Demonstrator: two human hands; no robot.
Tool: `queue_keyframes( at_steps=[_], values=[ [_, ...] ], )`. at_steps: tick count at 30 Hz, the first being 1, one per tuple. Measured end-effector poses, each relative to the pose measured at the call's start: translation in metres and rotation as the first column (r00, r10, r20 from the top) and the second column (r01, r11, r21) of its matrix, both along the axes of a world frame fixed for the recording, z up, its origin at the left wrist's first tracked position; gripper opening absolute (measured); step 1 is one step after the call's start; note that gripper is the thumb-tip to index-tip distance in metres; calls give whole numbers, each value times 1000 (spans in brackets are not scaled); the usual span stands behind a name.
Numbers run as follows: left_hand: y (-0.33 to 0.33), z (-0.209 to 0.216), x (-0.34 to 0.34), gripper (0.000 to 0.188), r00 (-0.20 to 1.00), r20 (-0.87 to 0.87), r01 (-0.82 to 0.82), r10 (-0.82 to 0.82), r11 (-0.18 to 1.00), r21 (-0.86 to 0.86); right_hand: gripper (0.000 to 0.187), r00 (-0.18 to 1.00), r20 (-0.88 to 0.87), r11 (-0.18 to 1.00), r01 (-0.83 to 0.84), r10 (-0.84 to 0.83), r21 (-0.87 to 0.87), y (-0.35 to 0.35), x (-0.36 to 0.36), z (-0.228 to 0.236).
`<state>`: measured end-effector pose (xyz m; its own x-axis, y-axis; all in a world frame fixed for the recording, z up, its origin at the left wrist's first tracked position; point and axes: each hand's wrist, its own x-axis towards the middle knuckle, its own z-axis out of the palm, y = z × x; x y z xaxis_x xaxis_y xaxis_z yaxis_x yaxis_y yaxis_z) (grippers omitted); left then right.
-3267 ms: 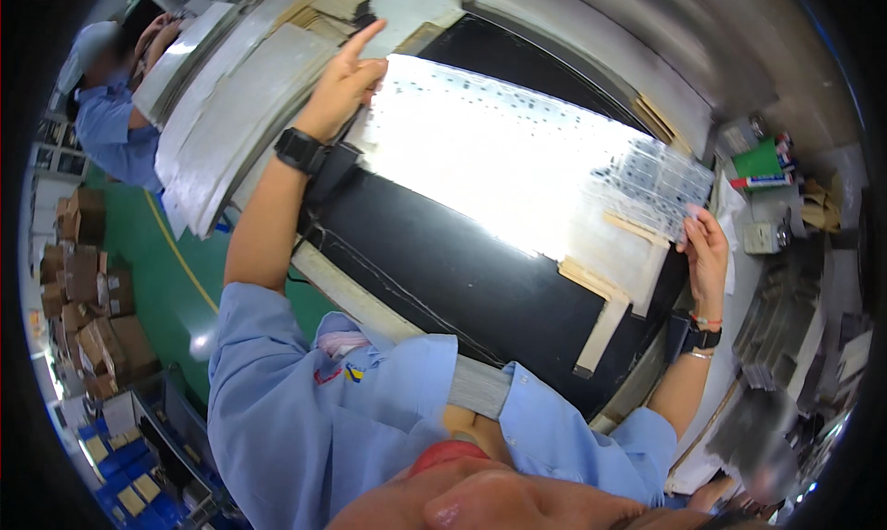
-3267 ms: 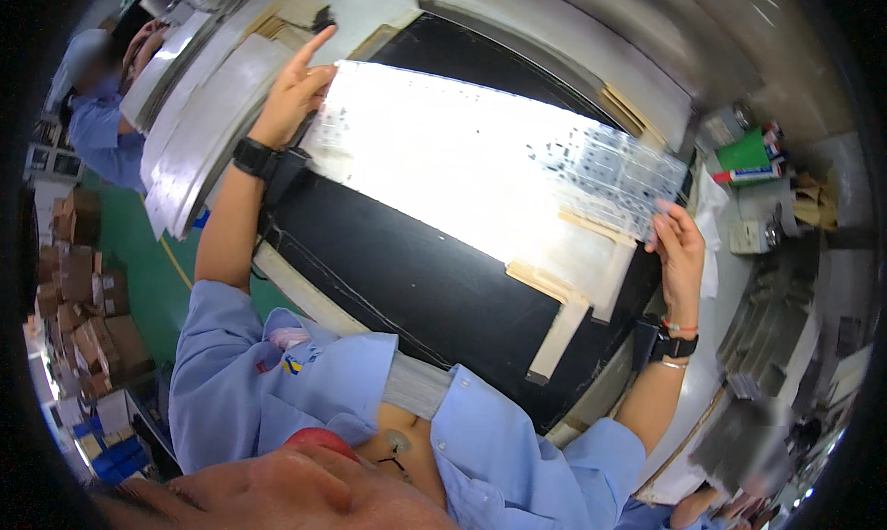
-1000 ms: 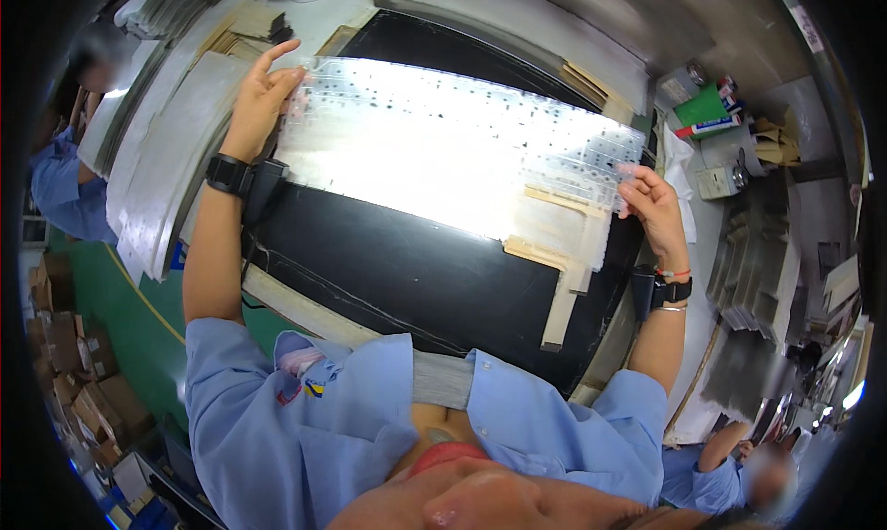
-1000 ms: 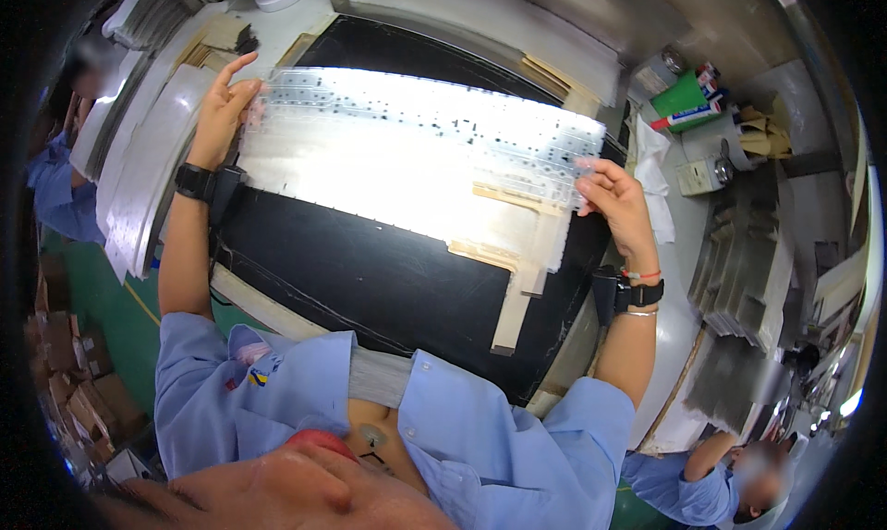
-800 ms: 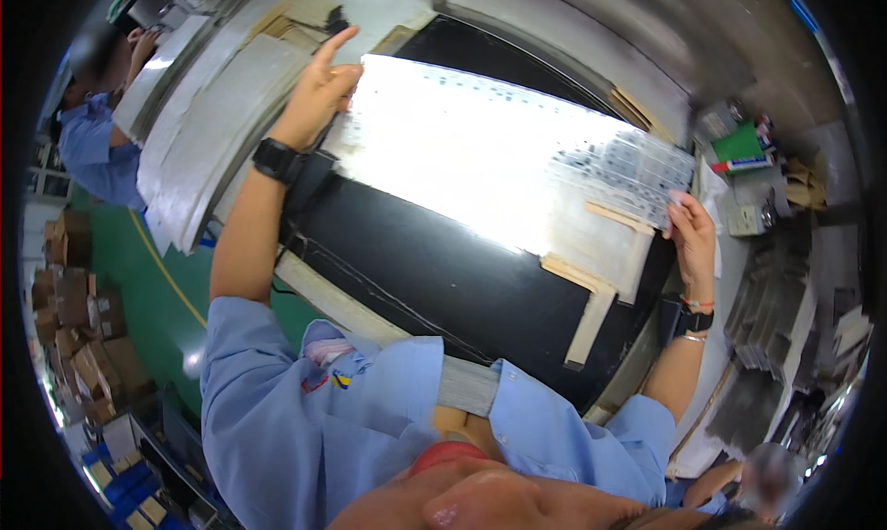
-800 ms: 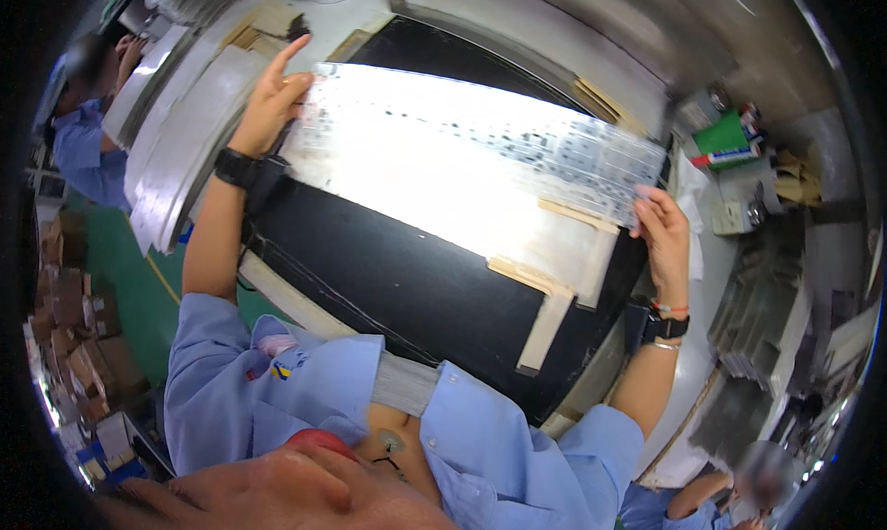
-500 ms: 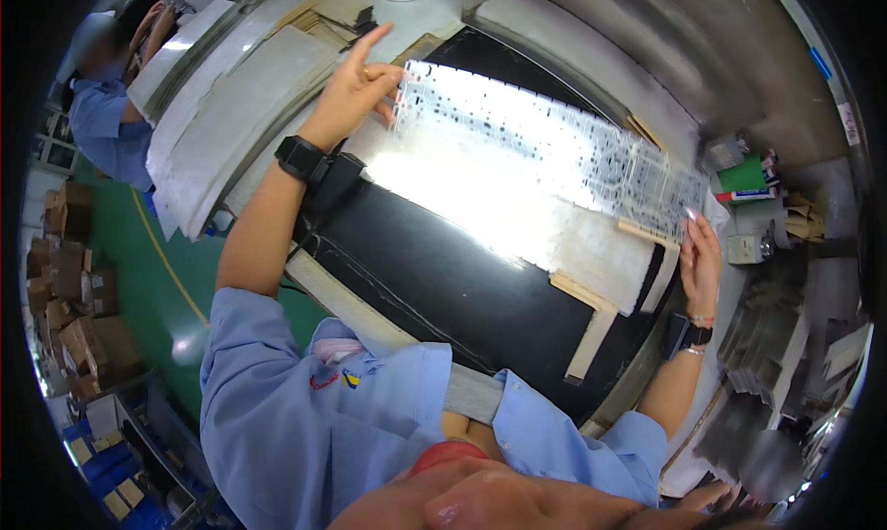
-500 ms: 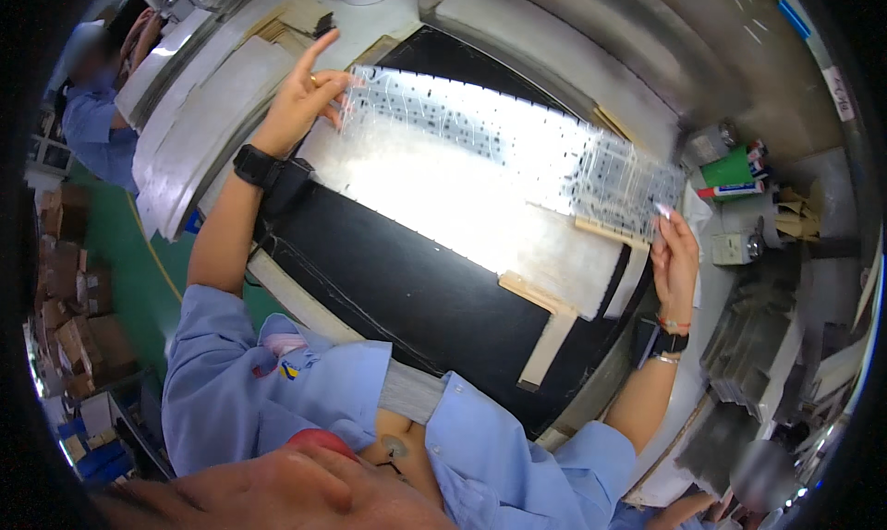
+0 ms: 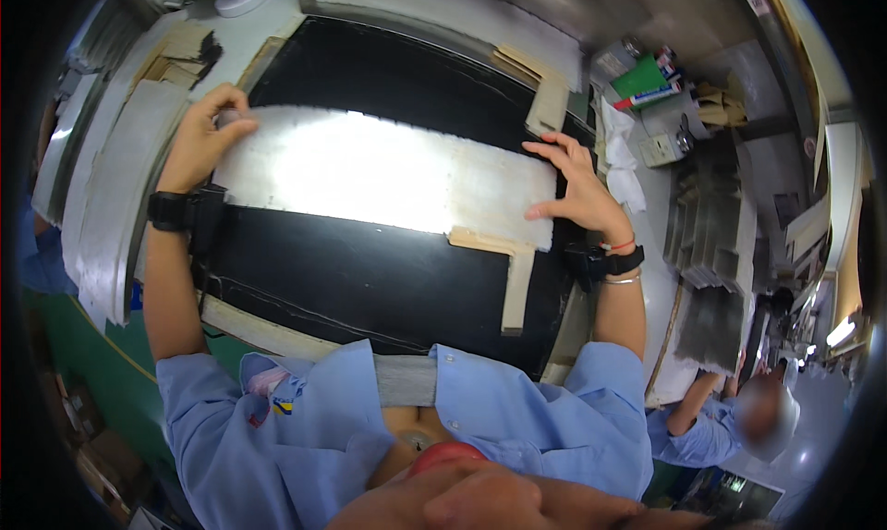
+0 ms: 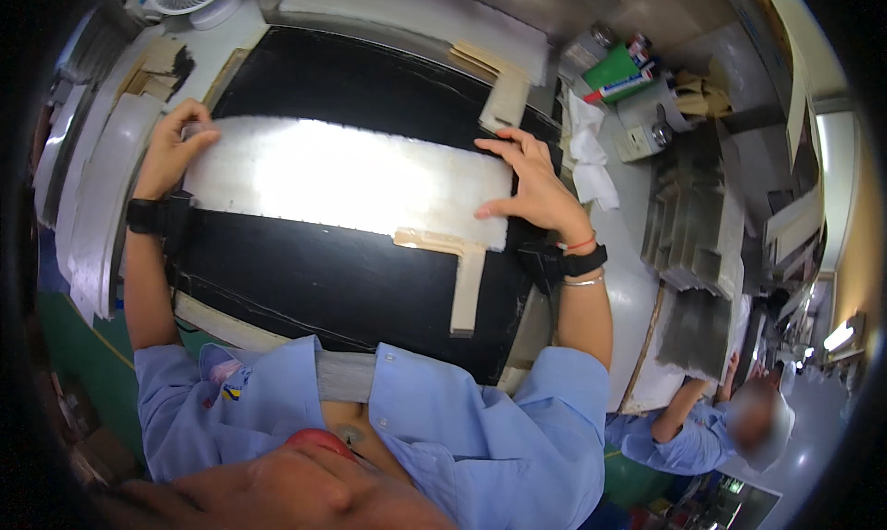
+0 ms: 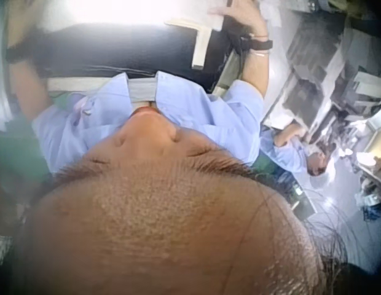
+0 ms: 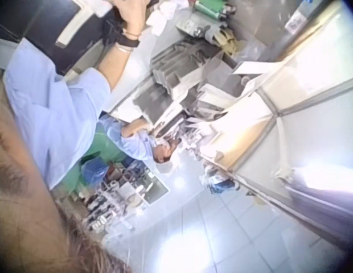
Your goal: Inspecting and organizing clear plastic keyboard components or similar factory materials at a workstation.
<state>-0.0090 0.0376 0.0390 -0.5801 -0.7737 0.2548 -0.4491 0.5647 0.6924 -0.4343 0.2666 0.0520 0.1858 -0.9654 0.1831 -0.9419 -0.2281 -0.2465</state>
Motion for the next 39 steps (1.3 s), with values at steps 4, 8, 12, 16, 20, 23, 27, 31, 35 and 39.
queue_keyframes(
  at_steps=[4,8,12,16,20,23,27,31,35,39],
  values=[
    [-15,-8,8,18,996,-3,-88,89,990,107,27,768,581,961,177,-269,211,-3,-11,-16],
    [-23,-20,15,26,994,-18,-108,109,993,52,18,697,656,954,268,-288,134,-2,-3,-16],
    [-23,-26,7,31,971,-157,-155,177,977,145,20,721,651,952,306,-238,9,-1,-10,-22],
    [-20,-29,5,34,959,-193,-161,206,960,228,23,350,878,945,136,-327,298,4,-8,-10],
    [-25,-32,10,34,950,-212,-162,227,944,288,30,212,910,921,-83,-356,380,10,-10,-3],
    [-29,-34,11,34,950,-209,-170,234,944,285,35,381,822,843,-166,-424,512,14,-16,3],
    [-31,-37,13,33,945,-215,-178,246,940,292,44,347,817,783,-274,-460,558,16,-12,6],
    [-28,-34,12,29,939,-242,-174,244,945,277,46,374,810,775,-284,-452,564,15,-13,5],
    [-22,-29,10,21,922,-279,-207,268,951,231,45,436,780,788,-221,-448,575,12,-11,6],
    [-17,-23,3,27,913,-292,-197,285,935,296,35,423,784,848,-63,-455,526,13,-17,1]
  ],
)
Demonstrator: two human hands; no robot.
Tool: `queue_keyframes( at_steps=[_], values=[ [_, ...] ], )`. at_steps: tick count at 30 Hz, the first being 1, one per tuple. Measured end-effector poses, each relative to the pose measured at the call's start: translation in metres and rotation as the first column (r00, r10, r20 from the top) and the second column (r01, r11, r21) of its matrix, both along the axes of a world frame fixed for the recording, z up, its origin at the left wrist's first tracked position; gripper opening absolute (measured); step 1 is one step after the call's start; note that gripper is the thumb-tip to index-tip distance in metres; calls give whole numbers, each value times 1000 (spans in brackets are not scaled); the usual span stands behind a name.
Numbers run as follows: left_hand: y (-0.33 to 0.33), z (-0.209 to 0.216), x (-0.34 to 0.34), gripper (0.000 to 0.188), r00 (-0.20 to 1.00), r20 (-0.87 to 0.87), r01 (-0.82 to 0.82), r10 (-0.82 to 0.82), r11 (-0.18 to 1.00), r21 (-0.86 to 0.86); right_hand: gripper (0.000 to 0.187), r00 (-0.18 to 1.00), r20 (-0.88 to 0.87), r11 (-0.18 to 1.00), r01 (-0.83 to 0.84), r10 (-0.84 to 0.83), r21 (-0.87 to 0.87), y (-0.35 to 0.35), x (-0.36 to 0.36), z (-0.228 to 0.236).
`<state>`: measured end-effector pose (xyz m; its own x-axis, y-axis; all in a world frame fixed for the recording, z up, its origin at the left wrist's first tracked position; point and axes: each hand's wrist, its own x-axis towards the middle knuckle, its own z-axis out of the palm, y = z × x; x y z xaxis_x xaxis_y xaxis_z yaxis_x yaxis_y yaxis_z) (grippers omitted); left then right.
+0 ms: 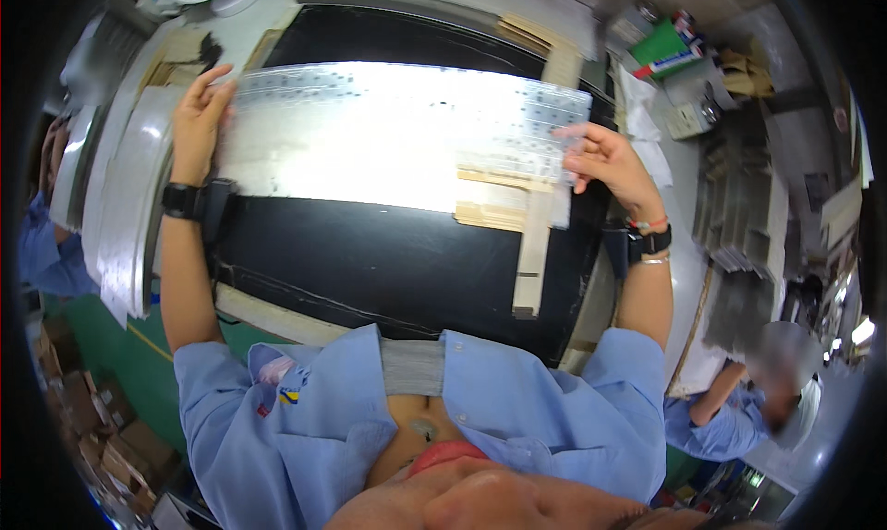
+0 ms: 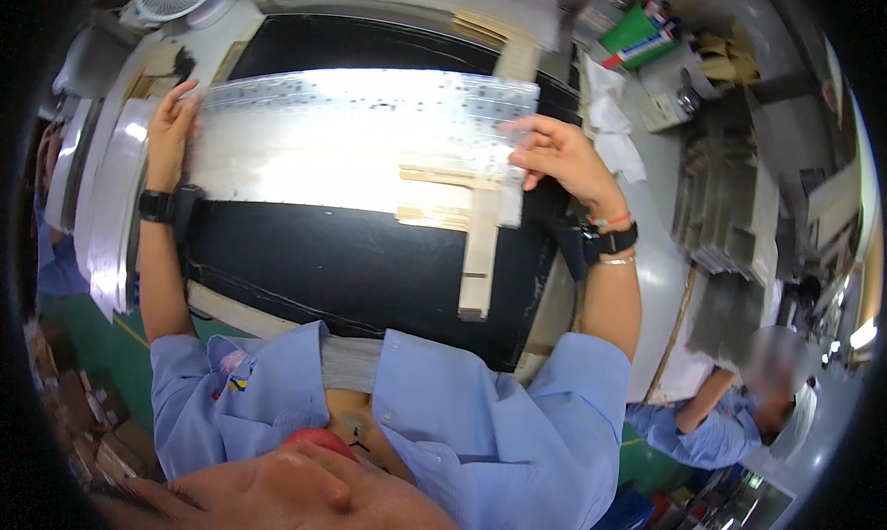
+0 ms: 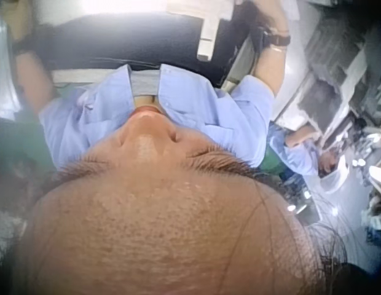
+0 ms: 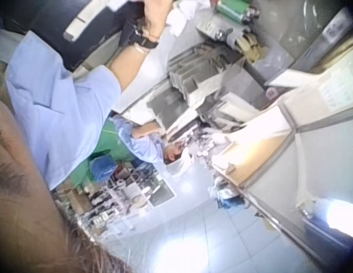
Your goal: Inspecting and organizing clear plastic keyboard components or similar factory materials at a workstation.
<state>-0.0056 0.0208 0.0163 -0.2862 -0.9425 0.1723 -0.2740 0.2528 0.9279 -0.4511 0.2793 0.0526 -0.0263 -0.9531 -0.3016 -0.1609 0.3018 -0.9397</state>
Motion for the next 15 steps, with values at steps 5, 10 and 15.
queue_keyframes(
  at_steps=[5,10,15],
  values=[
    [9,9,-8,40,995,-101,-14,22,997,79,30,994,1,992,108,-109,-63,-3,-7,-7],
    [13,12,-5,46,991,-86,102,-100,994,28,27,978,-7,967,207,-210,-146,-4,-18,-16],
    [22,17,-10,50,971,-178,182,-162,978,103,27,952,-2,943,303,-307,-137,-2,-27,-22]
  ],
)
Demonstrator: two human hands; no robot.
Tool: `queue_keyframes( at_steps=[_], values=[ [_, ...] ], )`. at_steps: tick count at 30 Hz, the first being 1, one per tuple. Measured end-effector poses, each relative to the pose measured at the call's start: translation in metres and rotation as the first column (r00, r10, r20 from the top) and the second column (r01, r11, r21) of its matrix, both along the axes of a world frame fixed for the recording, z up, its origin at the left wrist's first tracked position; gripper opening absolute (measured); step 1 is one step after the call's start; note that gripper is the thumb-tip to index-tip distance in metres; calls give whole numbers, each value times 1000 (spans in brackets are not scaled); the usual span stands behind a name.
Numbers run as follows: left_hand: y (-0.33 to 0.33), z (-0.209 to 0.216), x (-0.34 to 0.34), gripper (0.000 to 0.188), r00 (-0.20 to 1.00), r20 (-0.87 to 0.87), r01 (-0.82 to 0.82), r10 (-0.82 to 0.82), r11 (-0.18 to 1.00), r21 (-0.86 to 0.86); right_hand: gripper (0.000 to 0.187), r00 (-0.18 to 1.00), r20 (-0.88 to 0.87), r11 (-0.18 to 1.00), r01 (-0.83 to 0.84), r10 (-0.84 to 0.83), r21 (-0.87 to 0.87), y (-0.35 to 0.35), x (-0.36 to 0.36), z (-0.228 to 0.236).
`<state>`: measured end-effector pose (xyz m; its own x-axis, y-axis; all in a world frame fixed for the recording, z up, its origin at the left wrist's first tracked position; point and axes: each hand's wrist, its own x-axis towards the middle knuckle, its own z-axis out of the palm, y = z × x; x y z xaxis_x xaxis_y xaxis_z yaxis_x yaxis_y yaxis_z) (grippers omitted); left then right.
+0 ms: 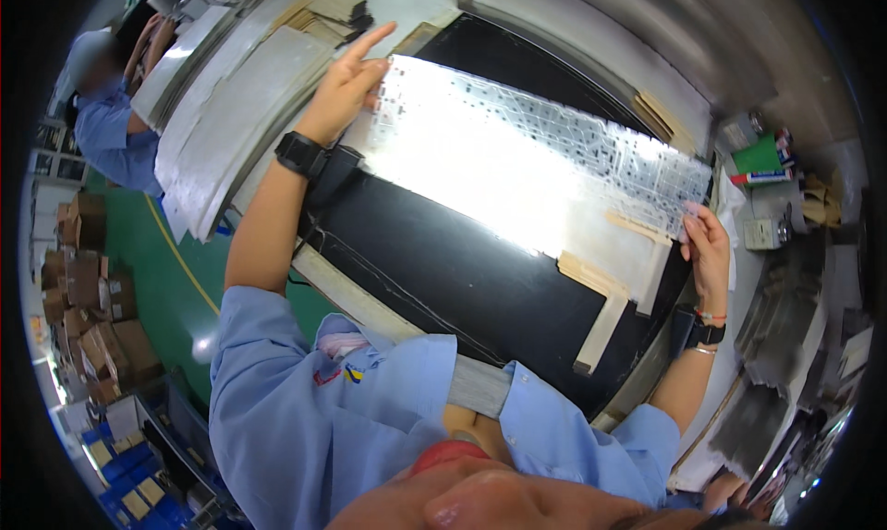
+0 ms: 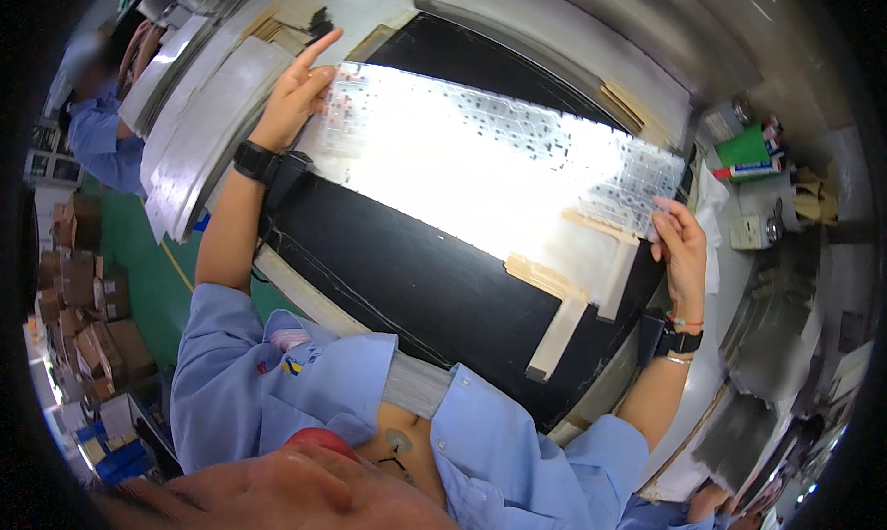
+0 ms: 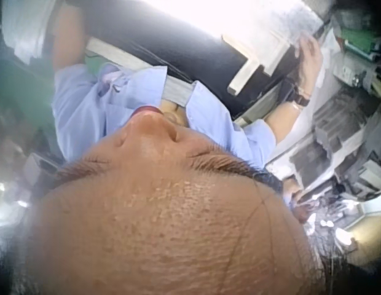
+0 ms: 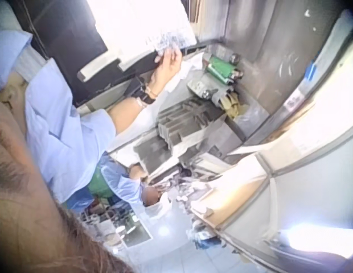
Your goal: Inspecting and organizing clear plastic keyboard components or similar factory materials at a workstation.
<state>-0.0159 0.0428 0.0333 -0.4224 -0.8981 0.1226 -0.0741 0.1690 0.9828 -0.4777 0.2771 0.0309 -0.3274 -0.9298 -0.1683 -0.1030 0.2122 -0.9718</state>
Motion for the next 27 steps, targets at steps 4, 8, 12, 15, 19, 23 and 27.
queue_keyframes(
  at_steps=[4,8,12,15,19,23,27],
  values=[
    [6,8,-4,50,999,-48,-12,14,999,44,28,977,199,996,88,-81,-29,-1,-12,-3],
    [-3,1,4,48,998,56,17,-16,999,-33,28,965,256,993,82,-60,-79,-6,-23,-9],
    [-5,1,5,55,984,174,40,-36,999,-23,28,966,251,995,85,-68,-59,-6,-17,-10],
    [8,-9,-13,70,944,308,-63,118,981,-182,28,968,249,997,52,-35,-63,-6,-12,-8],
    [40,7,-36,97,527,806,225,269,871,-437,27,977,212,997,42,-29,-58,-4,-13,-10],
    [9,5,-8,96,879,476,214,-21,910,-355,27,981,193,997,26,-10,-79,-2,-16,-11],
    [-4,3,14,87,943,236,238,-233,971,6,29,983,186,996,21,-4,-87,-3,-14,-11]
  ],
)
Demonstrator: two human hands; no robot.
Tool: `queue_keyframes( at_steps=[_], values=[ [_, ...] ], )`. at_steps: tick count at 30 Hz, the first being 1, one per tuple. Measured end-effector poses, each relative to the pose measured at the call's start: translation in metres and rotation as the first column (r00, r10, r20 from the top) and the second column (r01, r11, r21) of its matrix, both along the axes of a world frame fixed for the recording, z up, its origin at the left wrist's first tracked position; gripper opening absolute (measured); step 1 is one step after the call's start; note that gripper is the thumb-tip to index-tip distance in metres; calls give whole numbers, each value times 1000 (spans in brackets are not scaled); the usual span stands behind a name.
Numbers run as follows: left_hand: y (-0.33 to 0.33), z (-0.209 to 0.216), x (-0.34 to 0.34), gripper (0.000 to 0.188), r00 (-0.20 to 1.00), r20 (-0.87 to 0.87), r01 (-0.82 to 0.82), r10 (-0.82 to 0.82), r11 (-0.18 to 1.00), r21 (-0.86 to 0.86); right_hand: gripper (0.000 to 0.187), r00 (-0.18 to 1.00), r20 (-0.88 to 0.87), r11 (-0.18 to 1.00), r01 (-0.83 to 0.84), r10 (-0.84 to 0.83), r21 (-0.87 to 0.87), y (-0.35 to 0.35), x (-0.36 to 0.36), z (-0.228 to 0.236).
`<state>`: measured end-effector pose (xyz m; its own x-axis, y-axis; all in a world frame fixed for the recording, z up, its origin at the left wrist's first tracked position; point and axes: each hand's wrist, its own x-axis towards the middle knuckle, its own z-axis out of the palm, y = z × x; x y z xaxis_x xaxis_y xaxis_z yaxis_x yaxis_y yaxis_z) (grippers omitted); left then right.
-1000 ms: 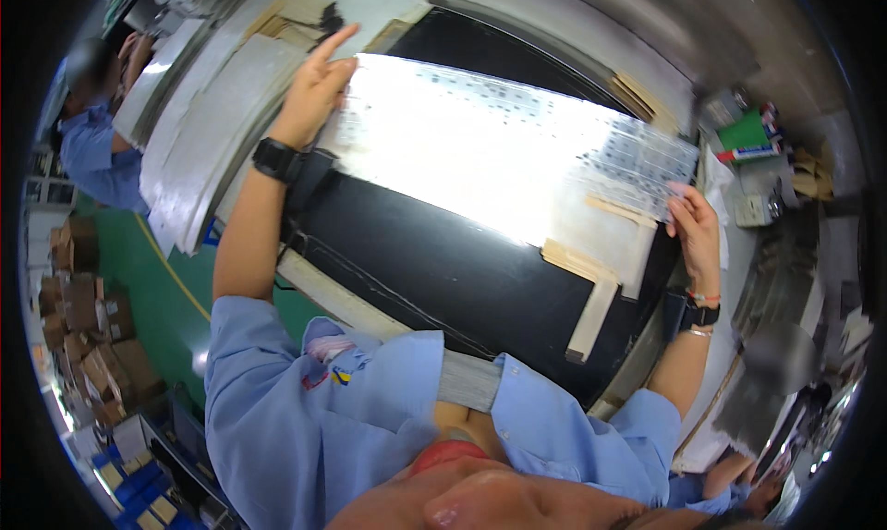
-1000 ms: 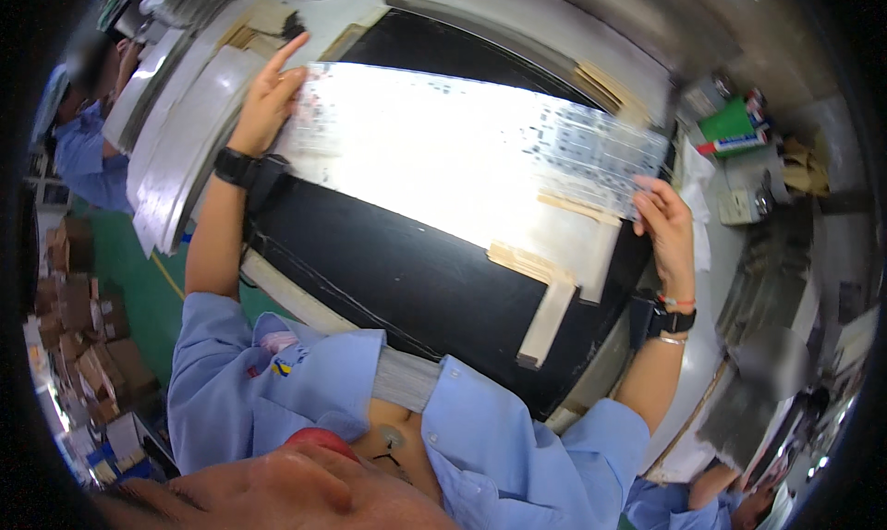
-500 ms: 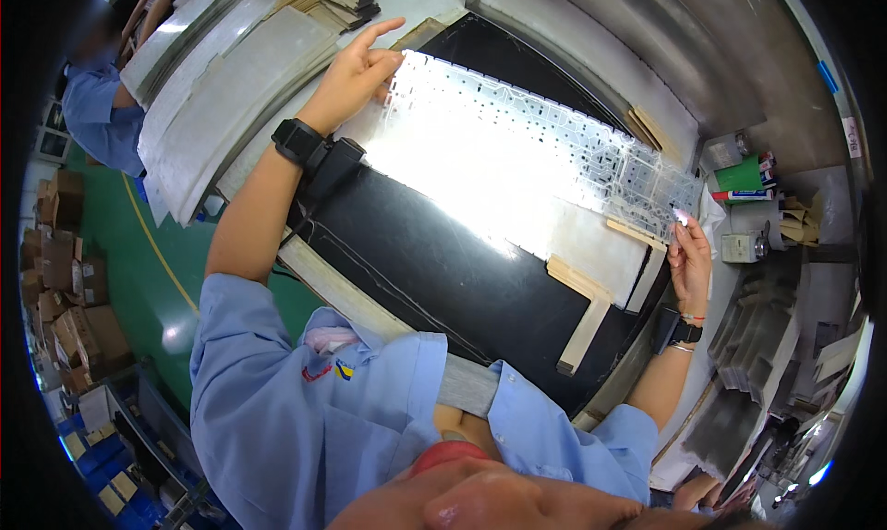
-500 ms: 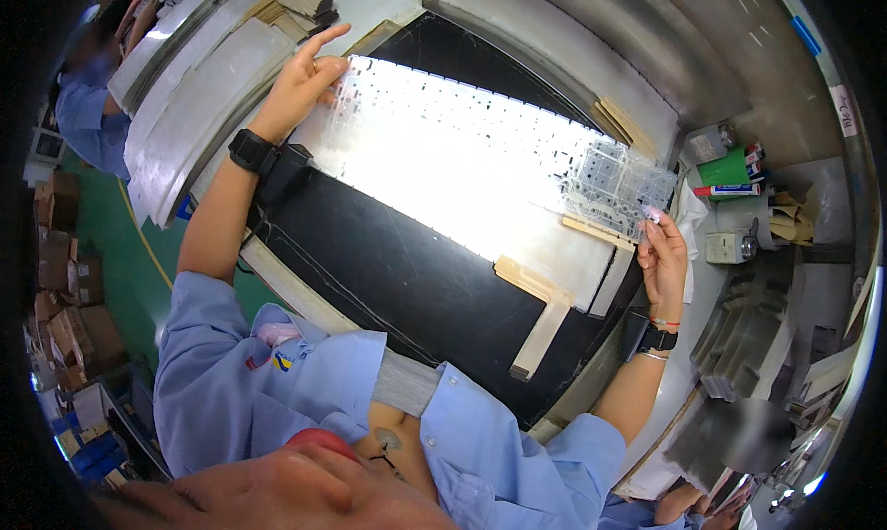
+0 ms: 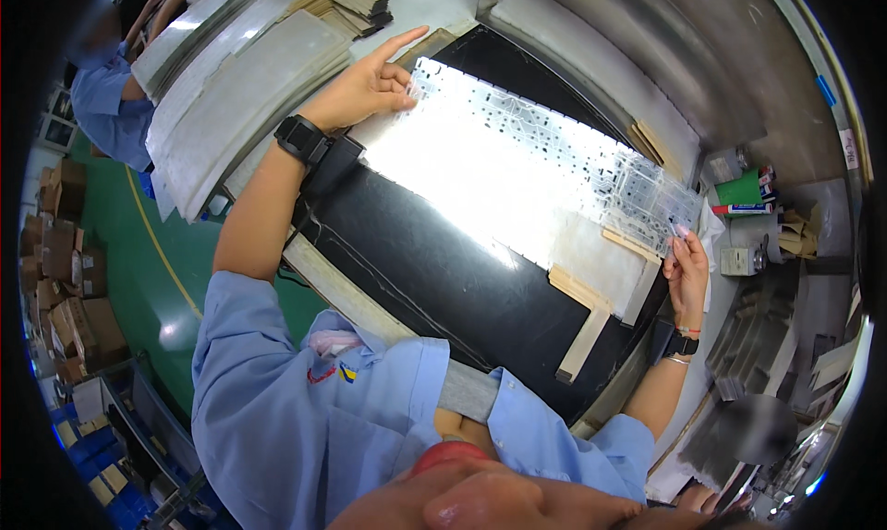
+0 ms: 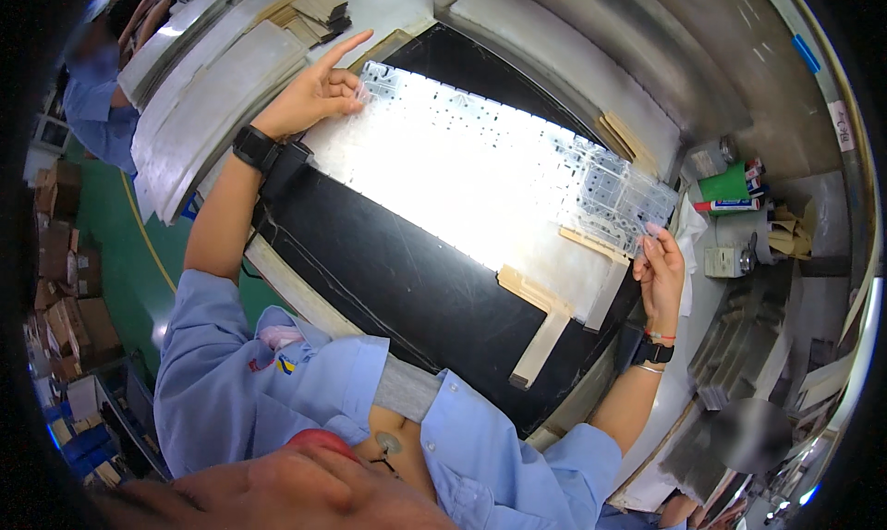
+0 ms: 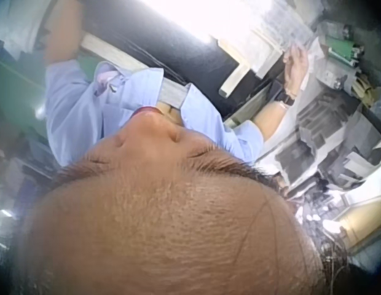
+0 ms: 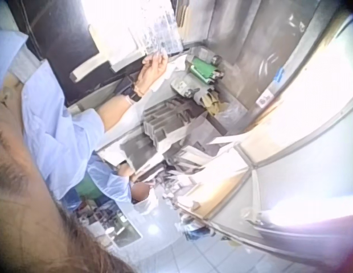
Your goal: Inspecting and organizing clear plastic keyboard components or similar factory materials at a workstation.
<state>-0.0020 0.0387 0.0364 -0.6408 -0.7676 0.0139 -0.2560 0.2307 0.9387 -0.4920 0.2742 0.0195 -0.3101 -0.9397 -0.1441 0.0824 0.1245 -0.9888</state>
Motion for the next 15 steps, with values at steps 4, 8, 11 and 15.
queue_keyframes(
  at_steps=[4,8,11,15],
  values=[
    [-3,6,4,75,996,-57,-61,68,991,116,28,999,19,1000,28,-28,-13,2,-8,-6],
    [-8,-3,2,67,932,-332,-179,147,981,-68,37,955,170,966,255,-243,-51,-15,-8,7],
    [2,12,2,85,976,146,-91,164,907,-410,39,956,250,977,186,-156,-103,-37,-14,16],
    [-3,0,7,75,858,480,133,180,826,-548,43,992,97,986,92,-79,-137,-47,8,24]
  ],
)
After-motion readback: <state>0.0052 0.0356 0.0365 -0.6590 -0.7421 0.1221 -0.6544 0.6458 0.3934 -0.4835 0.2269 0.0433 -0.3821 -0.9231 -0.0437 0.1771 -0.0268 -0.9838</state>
